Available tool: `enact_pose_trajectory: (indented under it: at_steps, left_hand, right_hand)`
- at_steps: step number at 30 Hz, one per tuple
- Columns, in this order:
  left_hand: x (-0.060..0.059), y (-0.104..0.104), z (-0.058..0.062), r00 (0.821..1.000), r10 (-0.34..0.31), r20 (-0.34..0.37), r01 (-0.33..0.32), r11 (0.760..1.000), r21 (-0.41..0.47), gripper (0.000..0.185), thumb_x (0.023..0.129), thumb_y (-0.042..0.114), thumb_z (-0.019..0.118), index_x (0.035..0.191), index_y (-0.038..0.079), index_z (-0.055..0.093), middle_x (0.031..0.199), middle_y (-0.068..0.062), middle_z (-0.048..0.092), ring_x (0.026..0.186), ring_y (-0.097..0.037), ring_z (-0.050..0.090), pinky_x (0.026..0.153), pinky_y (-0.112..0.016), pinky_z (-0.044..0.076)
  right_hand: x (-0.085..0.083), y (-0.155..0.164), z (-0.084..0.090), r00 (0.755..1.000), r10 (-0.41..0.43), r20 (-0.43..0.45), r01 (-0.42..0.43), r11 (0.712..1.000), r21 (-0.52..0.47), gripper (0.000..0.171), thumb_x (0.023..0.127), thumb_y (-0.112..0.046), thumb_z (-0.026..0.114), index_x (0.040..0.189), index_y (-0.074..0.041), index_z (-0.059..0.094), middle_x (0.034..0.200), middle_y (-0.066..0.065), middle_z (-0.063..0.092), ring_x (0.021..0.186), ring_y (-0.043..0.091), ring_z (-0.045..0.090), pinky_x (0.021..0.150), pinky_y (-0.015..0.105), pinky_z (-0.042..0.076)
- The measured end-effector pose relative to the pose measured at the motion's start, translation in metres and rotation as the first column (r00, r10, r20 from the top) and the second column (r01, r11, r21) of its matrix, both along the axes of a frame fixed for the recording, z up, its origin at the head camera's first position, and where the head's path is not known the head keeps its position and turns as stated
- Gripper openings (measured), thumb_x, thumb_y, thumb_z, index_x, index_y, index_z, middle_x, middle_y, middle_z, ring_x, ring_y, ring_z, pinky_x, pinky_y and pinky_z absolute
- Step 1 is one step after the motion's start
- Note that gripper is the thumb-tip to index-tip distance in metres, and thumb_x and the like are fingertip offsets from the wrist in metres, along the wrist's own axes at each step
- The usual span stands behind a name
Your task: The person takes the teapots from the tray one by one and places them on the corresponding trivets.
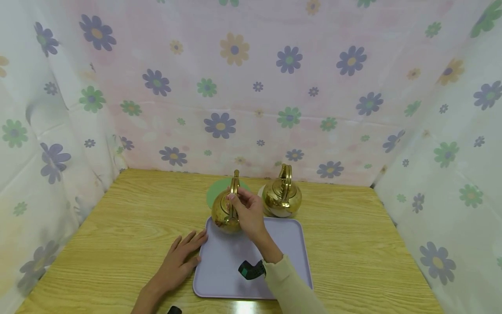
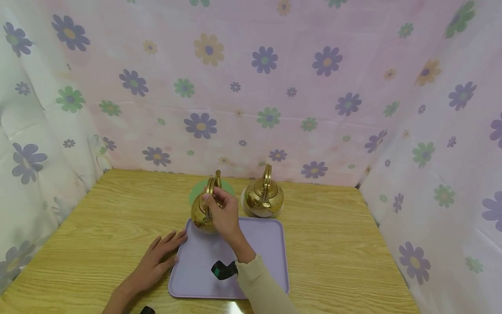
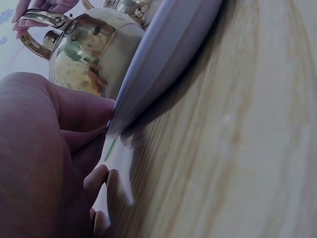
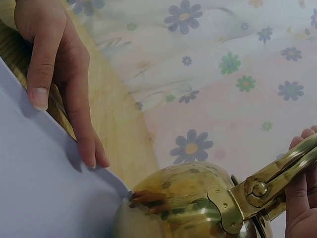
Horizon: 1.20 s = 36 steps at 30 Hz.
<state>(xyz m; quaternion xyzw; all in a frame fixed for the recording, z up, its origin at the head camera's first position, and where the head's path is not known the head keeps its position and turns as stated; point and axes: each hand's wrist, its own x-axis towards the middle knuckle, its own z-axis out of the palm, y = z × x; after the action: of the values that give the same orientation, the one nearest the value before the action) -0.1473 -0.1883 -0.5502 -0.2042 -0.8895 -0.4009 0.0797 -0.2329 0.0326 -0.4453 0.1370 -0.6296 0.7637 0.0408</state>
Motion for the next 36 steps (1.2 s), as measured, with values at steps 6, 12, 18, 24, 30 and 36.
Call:
enact_pose_trajectory:
  at_steps: [6, 12, 18, 24, 30, 36]
  left_hand:
    - [0.0, 0.0, 0.001, 1.0, -0.003, -0.007, 0.003, 1.0, 0.001, 0.05, 0.094, 0.015, 0.065, 0.144, 0.011, 0.06, 0.154, -0.004, 0.051, 0.144, -0.046, 0.038, 0.116, -0.062, 0.014]
    - [0.001, 0.0, 0.0, 1.0, -0.002, -0.013, 0.002, 1.0, -0.002, 0.051, 0.094, 0.014, 0.065, 0.144, 0.011, 0.059, 0.154, -0.004, 0.051, 0.143, -0.046, 0.038, 0.118, -0.058, 0.013]
    - [0.0, 0.001, -0.001, 1.0, -0.002, -0.023, 0.001, 1.0, -0.012, 0.05, 0.094, 0.014, 0.065, 0.144, 0.01, 0.059, 0.154, -0.004, 0.052, 0.143, -0.045, 0.039, 0.12, -0.051, 0.011]
    - [0.0, 0.001, 0.0, 1.0, -0.002, -0.03, 0.002, 1.0, -0.018, 0.05, 0.094, 0.014, 0.065, 0.143, 0.009, 0.06, 0.154, -0.004, 0.052, 0.143, -0.045, 0.04, 0.122, -0.042, 0.008]
    - [0.0, 0.001, -0.001, 1.0, -0.003, -0.025, 0.002, 1.0, -0.018, 0.05, 0.094, 0.014, 0.064, 0.144, 0.009, 0.059, 0.154, -0.005, 0.051, 0.143, -0.045, 0.039, 0.123, -0.043, 0.008]
    - [0.0, 0.0, 0.0, 1.0, 0.0, 0.01, 0.001, 1.0, -0.013, 0.051, 0.094, 0.014, 0.064, 0.144, 0.01, 0.058, 0.155, -0.004, 0.05, 0.145, -0.045, 0.037, 0.118, -0.06, 0.012]
  right_hand:
    - [-0.002, 0.0, 0.0, 1.0, 0.0, -0.009, 0.0, 1.0, 0.001, 0.028, 0.1, -0.005, 0.062, 0.124, 0.01, 0.067, 0.102, 0.029, 0.069, 0.085, 0.014, 0.067, 0.073, 0.021, 0.057]
    - [-0.004, -0.001, 0.0, 1.0, 0.006, -0.014, -0.006, 1.0, 0.005, 0.028, 0.1, -0.004, 0.061, 0.124, 0.01, 0.067, 0.102, 0.029, 0.069, 0.081, 0.01, 0.066, 0.071, 0.021, 0.057]
    - [-0.006, -0.002, 0.002, 1.0, -0.001, -0.004, 0.001, 1.0, 0.007, 0.03, 0.1, -0.004, 0.06, 0.125, 0.013, 0.064, 0.103, 0.032, 0.068, 0.079, 0.01, 0.065, 0.07, 0.021, 0.056]
    - [-0.008, -0.003, 0.003, 1.0, -0.021, 0.015, 0.021, 1.0, 0.015, 0.03, 0.1, -0.006, 0.062, 0.124, 0.011, 0.066, 0.103, 0.029, 0.069, 0.078, 0.008, 0.065, 0.069, 0.02, 0.056]
    - [-0.01, -0.005, 0.003, 1.0, -0.025, 0.011, 0.025, 1.0, 0.005, 0.029, 0.1, -0.007, 0.063, 0.123, 0.011, 0.066, 0.101, 0.028, 0.07, 0.076, 0.009, 0.065, 0.068, 0.021, 0.056]
    - [-0.013, -0.006, 0.003, 1.0, -0.027, -0.012, 0.027, 0.999, 0.023, 0.026, 0.101, -0.007, 0.061, 0.12, 0.009, 0.068, 0.1, 0.027, 0.07, 0.074, 0.009, 0.064, 0.067, 0.022, 0.056]
